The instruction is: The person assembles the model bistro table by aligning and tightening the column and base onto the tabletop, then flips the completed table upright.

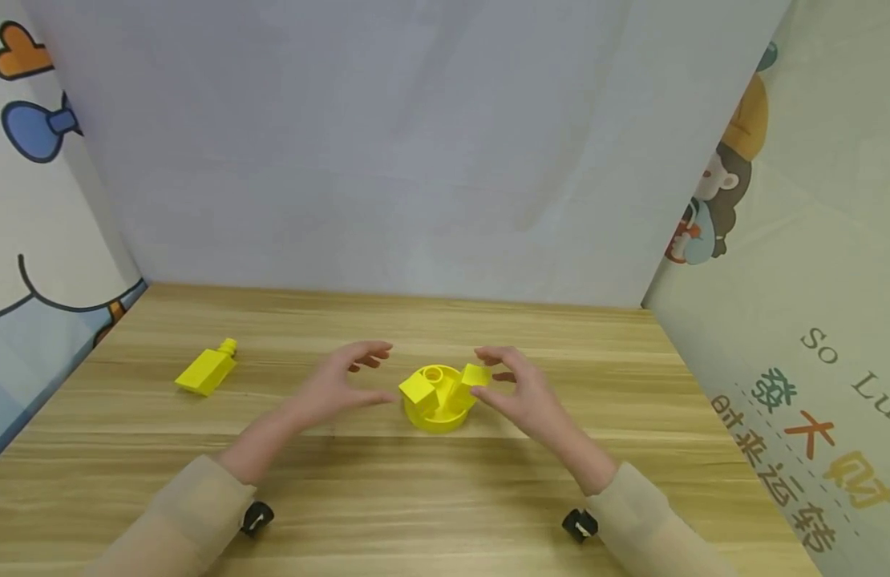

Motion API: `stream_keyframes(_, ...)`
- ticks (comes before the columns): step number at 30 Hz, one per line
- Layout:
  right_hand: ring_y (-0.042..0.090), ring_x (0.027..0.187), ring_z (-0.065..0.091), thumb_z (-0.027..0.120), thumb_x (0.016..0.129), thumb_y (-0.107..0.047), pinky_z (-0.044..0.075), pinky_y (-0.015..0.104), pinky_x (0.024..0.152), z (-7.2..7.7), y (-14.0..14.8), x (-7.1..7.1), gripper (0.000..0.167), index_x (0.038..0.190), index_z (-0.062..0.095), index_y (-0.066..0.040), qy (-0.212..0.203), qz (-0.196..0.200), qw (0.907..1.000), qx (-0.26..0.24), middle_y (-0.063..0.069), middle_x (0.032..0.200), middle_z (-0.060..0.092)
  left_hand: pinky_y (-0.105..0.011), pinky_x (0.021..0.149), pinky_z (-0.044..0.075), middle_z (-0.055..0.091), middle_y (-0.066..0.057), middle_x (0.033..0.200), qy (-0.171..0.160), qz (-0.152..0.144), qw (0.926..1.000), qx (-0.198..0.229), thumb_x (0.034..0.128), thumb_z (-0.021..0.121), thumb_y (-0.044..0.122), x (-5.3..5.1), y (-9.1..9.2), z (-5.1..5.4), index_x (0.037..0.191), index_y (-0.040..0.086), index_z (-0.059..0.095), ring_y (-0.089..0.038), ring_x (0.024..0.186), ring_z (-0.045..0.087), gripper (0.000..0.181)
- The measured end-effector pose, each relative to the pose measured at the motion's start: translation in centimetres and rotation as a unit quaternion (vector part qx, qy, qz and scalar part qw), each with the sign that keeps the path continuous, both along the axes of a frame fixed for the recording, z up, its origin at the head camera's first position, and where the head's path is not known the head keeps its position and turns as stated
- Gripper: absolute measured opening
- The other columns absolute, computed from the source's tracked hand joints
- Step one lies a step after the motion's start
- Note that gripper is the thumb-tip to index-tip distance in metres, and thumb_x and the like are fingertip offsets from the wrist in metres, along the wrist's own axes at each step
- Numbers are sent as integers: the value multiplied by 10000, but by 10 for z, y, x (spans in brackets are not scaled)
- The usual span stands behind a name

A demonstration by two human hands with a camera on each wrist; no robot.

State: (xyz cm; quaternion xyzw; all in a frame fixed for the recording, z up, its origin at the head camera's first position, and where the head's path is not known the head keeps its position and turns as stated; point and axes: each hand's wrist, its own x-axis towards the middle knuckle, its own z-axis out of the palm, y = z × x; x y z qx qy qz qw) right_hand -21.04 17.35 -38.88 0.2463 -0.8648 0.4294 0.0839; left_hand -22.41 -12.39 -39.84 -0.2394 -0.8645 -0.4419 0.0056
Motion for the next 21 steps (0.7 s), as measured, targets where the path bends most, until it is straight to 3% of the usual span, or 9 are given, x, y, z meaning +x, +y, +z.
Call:
stream_keyframes(7,226,1080,572,770,782,-118,517,373,885,11,-21,20,469,1214,591,-83,98,-238,9985,-479,74,1200,621,-528,998,381,524,-140,1337,327,309,9985,-327,762,790,286,-4,-41,-4,1369,72,463,-328,1189,493,722)
stream_keyframes(14,269,1076,567,765,777,-69,519,375,888,4,-49,30,473,1210,573,-80,-537,-313,9902,-1250,86,1190,604,-601,1006,321,452,-199,1377,451,715,9941,-675,797,762,282,-2,-88,-7,1391,55,429,-408,1264,385,718)
stream_keyframes(18,266,1075,576,764,779,-75,508,391,909,-2,-62,31,474,1208,563,-55,-757,-280,9881,-1308,97,1177,609,-611,987,324,445,-234,1375,729,1069,9861,-1041,787,771,284,-3,-116,-10,1384,24,430,-447,1266,368,735)
stream_keyframes(21,258,1074,577,762,781,-84,496,406,926,-5,-70,31,466,1199,563,-40,-799,-344,9891,-1187,107,1178,611,-636,974,309,432,-272,1365,755,1281,9823,-1143,787,770,289,-5,-137,-14,1383,-3,417,-484,1256,349,752)
